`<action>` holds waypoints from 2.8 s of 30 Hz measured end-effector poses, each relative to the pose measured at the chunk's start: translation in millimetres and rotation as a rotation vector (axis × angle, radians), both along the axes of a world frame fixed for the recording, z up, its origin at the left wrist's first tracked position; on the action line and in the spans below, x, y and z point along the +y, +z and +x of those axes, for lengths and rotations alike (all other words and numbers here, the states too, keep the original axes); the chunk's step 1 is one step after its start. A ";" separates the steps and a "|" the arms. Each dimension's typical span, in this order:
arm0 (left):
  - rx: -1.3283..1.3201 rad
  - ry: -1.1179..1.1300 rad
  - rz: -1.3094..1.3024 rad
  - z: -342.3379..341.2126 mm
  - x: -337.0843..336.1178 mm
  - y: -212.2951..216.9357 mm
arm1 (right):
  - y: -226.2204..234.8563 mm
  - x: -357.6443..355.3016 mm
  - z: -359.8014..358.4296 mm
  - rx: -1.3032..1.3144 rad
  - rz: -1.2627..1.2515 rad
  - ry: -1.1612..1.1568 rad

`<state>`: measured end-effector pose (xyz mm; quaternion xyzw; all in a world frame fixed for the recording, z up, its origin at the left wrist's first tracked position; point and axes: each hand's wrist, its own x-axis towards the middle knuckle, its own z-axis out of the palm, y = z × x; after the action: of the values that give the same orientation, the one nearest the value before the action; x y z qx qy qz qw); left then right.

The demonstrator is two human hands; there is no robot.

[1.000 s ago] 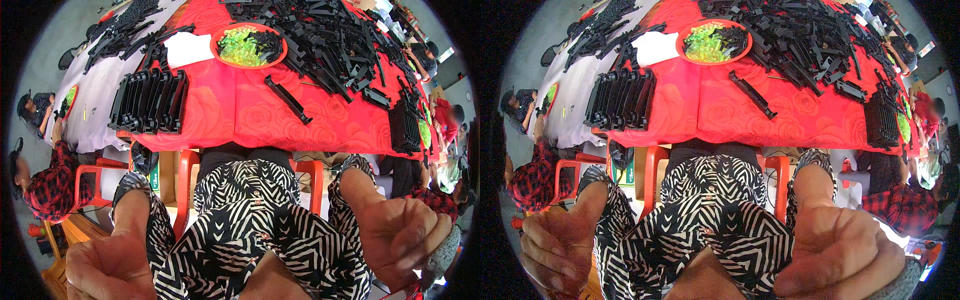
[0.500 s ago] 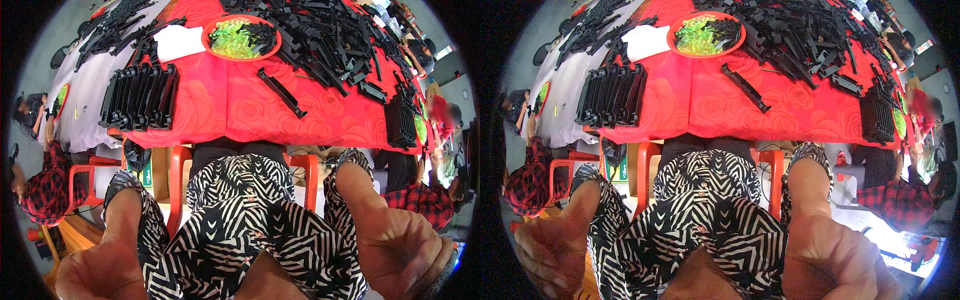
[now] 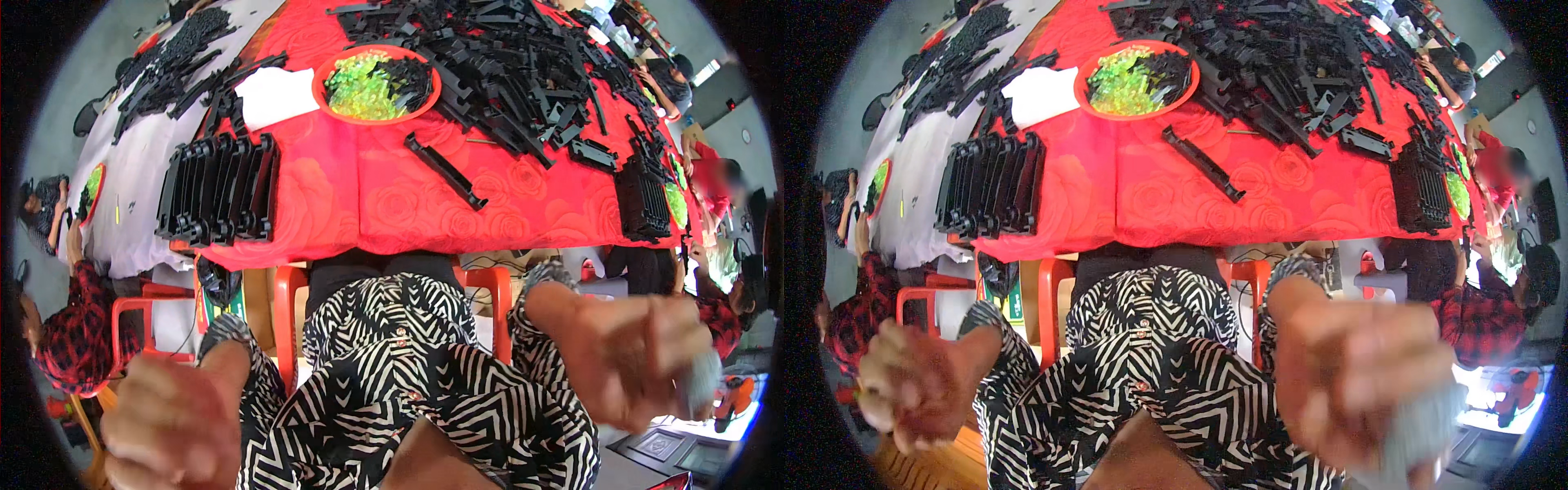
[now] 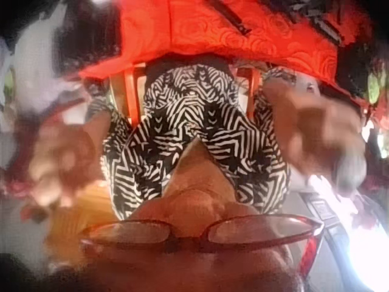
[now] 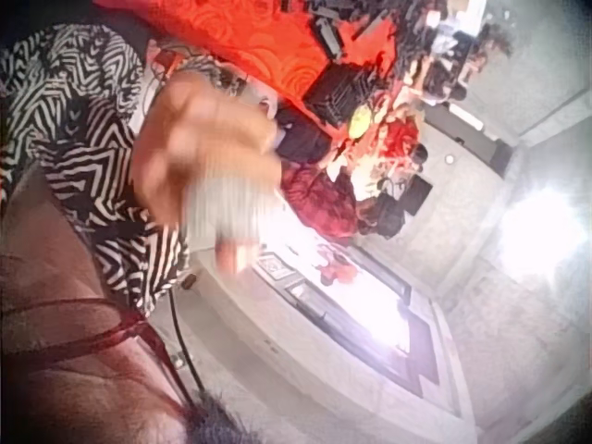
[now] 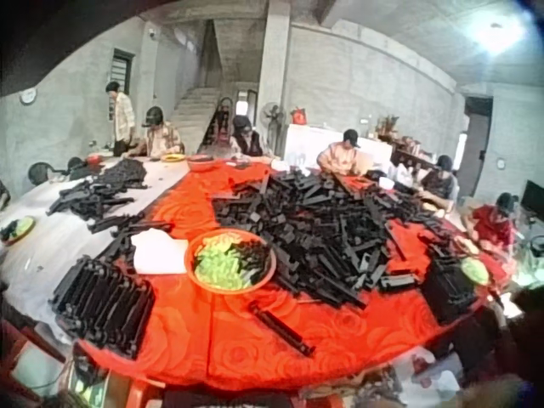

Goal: The person sorts through a pile of black plastic components on the table, then assembles the parts by inserting small level vials into the plastic frames by hand.

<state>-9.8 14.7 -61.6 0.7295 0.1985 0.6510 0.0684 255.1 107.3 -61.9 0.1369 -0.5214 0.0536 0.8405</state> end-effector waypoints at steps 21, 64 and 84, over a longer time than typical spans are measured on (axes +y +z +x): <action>-0.496 -0.128 -1.151 19.4 107.6 -138.5 | -245.3 174.2 0.8 -0.814 -1.308 -0.659; -1.009 0.008 -0.973 -21.7 143.9 -175.1 | -190.4 98.9 -84.0 -0.846 -1.464 0.602; -0.977 0.040 -0.983 -27.0 144.7 -178.5 | -192.2 95.8 -85.4 -0.584 -1.563 0.865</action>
<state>-36.8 159.4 -240.2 0.2335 0.4303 0.7406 0.4603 169.7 203.1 -254.1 -0.3031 -0.4318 0.7285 0.4371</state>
